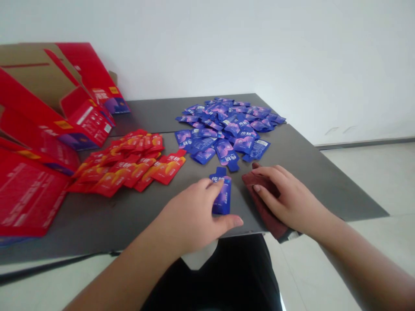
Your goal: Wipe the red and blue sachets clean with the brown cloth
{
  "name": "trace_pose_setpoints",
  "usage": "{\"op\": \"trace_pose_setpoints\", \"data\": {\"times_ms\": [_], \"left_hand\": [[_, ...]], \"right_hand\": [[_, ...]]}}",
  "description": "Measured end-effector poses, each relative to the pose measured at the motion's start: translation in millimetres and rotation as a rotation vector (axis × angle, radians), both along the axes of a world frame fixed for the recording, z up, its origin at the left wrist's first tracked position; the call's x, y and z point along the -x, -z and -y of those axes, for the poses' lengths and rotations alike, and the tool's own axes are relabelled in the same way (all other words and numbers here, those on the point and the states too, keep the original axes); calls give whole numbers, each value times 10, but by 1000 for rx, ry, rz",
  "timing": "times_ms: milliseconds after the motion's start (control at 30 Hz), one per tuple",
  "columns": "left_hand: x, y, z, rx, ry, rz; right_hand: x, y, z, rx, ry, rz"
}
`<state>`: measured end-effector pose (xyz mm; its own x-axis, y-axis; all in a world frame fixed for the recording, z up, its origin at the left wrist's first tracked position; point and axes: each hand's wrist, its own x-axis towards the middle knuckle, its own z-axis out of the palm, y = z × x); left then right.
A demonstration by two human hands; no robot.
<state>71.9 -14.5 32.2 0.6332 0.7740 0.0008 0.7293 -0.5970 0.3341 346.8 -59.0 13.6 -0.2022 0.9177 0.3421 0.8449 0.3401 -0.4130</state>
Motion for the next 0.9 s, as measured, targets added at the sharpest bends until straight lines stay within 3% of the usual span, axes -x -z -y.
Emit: {"op": "trace_pose_setpoints", "data": {"times_ms": [100, 200, 267, 633, 800, 900], "left_hand": [[93, 154, -137, -25, 39, 77], [102, 285, -218, 73, 139, 98], [112, 322, -208, 126, 167, 129], [210, 336, -81, 75, 101, 304], [226, 309, -98, 87, 76, 312], [239, 314, -79, 79, 28, 298]], "right_hand": [[246, -136, -73, 73, -162, -64], [491, -215, -142, 234, -384, -121], [616, -222, -163, 320, -462, -107], [887, -119, -356, 300, -267, 101], [857, -65, -469, 265, -200, 100], [794, 18, -518, 182, -80, 64]]}}
